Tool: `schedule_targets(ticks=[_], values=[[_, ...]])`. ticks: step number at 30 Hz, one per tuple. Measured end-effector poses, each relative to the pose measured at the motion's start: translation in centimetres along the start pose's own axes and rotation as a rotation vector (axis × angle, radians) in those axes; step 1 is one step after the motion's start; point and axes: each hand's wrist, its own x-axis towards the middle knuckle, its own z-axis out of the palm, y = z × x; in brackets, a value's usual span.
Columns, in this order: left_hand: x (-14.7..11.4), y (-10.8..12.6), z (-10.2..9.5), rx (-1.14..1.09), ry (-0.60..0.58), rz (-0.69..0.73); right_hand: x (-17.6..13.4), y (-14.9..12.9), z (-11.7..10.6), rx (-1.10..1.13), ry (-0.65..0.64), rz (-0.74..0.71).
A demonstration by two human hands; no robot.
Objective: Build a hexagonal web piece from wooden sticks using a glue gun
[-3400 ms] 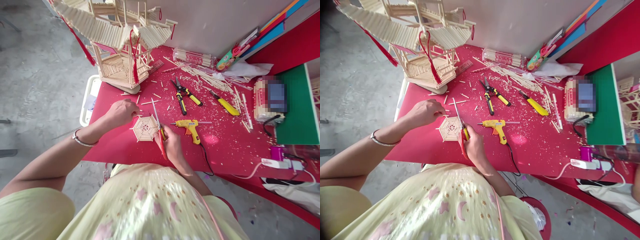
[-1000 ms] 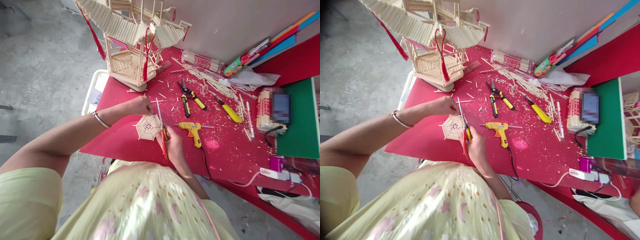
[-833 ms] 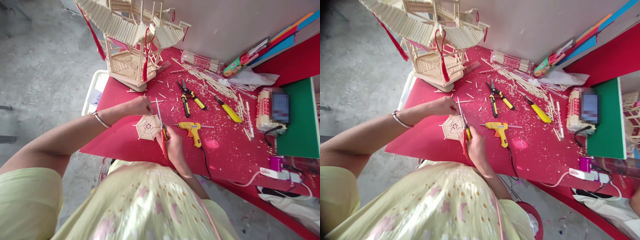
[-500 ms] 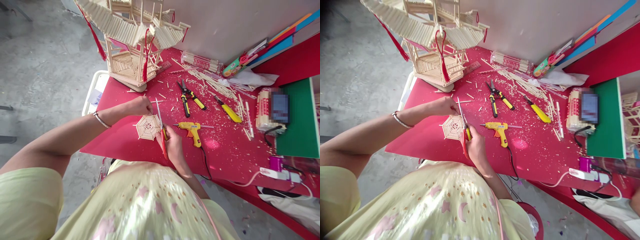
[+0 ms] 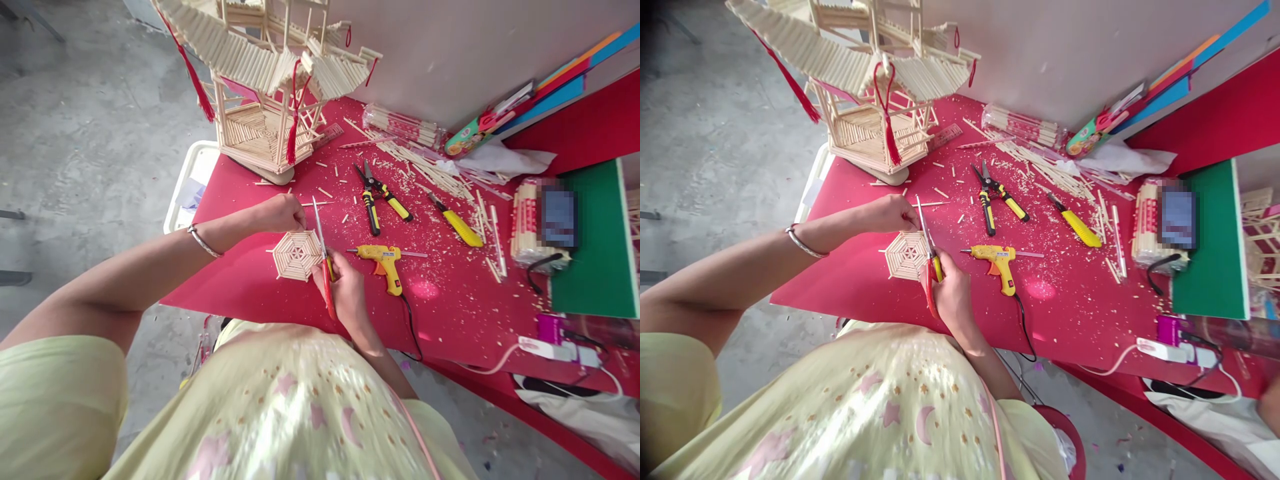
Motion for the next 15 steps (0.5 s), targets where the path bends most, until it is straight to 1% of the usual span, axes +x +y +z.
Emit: schedule_targets(ticks=[7,11,15], values=[[-0.19,0.07,0.05,0.010,0.025,0.030,-0.03,0.00,0.00,-0.003,0.010,0.001],[-0.13,-0.22,0.15,0.021,0.032,0.063,-0.01,0.00,0.04,-0.004,0.015,0.002],[0.07,-0.58,0.33,0.012,0.036,0.064,0.00,0.10,0.09,-0.004,0.004,0.004]])
